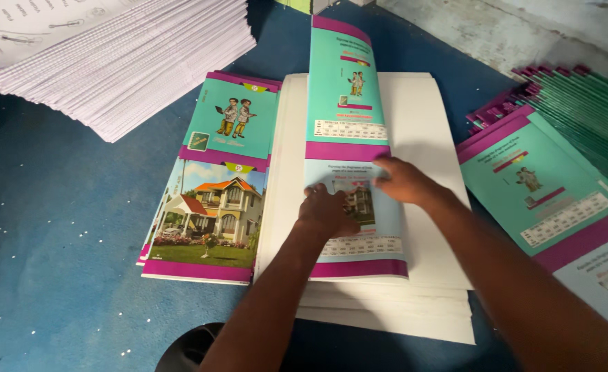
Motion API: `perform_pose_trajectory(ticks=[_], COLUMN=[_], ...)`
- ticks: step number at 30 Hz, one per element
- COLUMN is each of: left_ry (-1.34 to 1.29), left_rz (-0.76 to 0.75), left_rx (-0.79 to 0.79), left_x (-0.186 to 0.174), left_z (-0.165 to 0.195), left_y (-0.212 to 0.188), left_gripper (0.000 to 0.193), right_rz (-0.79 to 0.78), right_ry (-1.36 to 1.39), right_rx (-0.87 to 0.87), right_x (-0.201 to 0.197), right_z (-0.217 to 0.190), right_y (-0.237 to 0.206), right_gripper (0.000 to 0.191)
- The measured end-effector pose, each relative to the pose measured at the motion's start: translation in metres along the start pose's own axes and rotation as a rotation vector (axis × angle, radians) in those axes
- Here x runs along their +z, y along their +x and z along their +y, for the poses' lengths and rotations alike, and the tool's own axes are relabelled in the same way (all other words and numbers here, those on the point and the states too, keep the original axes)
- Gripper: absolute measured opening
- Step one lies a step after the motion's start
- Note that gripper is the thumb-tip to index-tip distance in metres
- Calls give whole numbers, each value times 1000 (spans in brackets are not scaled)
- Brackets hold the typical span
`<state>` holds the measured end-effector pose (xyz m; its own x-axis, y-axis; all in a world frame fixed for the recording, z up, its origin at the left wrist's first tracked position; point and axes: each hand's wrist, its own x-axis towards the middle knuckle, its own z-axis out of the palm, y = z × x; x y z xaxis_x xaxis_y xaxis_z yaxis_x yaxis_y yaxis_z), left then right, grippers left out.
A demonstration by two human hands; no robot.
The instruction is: The person folds a stack of printed booklets in half along the center crease, then uses a small wooden block to press and flatten the fold. They repeat this process for multiple booklets, stacking the finished ones to the left.
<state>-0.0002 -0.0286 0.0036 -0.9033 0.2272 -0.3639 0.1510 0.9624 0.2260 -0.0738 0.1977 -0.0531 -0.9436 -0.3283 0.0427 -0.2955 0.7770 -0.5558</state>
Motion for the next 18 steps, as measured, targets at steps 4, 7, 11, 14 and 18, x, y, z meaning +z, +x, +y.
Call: perform_pose_trajectory(ticks=[4, 7, 11, 14, 18], left_ry=[20, 28, 34, 52, 20], left_rz=[-15, 13, 45, 35, 69], left_rx=[-3, 10, 11, 8, 22], left_x=[3, 5, 8, 8, 9], left_z=[-2, -5, -5, -4, -7], left_y=[0, 1, 2, 3, 2], left_gripper=[96, 96, 96, 98, 94], right_rz=[19, 6, -261, -515, -698], right_ry=[-141, -165, -306, -266, -140], right_rx=[76, 322, 492, 806, 984], right_x=[-35, -56, -80, -88, -91], right_z=[33, 54, 72, 70, 58], right_y=[-27, -61, -98, -127, -169], right_gripper=[38, 25, 22, 34, 58])
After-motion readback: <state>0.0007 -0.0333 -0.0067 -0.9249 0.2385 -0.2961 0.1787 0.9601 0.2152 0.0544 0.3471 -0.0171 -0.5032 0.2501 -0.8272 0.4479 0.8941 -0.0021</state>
